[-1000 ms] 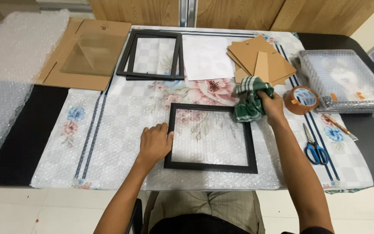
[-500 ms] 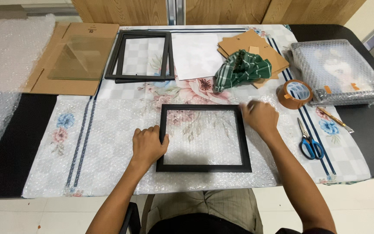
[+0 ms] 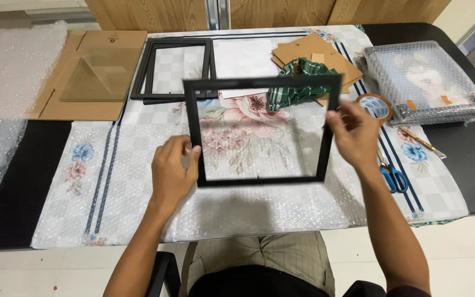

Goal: The person wipes a black picture frame with a cloth, places a piece of glass inside, and kemudian puts in a white mat and a cardboard backing.

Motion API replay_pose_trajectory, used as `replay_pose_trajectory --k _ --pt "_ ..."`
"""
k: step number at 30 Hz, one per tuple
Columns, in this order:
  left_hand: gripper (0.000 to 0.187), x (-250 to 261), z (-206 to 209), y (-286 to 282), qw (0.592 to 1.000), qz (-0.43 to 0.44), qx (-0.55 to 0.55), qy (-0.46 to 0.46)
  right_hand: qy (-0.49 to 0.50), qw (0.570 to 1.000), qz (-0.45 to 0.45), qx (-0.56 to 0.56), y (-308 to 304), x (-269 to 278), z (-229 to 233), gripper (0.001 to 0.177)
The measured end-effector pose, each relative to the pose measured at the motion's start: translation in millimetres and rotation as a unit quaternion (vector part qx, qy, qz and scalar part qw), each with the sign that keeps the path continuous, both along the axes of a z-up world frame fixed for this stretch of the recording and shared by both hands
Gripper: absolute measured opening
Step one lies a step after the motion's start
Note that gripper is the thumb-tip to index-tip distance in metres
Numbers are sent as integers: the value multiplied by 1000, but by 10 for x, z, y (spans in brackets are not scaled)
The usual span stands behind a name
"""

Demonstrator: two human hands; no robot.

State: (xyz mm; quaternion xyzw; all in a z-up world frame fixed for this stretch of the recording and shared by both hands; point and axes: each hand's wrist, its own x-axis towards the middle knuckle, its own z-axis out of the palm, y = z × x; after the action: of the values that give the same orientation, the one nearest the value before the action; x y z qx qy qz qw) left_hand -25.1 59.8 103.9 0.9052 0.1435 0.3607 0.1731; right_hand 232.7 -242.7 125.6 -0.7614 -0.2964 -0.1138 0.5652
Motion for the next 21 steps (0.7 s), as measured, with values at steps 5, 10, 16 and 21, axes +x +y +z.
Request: replay_pose_trajectory --k 5,10,16,21 --pt "15 -75 69 210 988 -80 -4 -135 -171 982 76 2 -404 15 164 18" --pt "7 -69 -237 425 978 -49 154 -129 -350 931 79 -72 -418 28 -407 18" --pt "11 -146 -700 617 959 -57 278 -18 -466 862 128 -150 -497 -210 -837 12" --pt "9 -263 -849 639 950 -91 299 16 -487 843 164 -162 -487 -397 -717 18"
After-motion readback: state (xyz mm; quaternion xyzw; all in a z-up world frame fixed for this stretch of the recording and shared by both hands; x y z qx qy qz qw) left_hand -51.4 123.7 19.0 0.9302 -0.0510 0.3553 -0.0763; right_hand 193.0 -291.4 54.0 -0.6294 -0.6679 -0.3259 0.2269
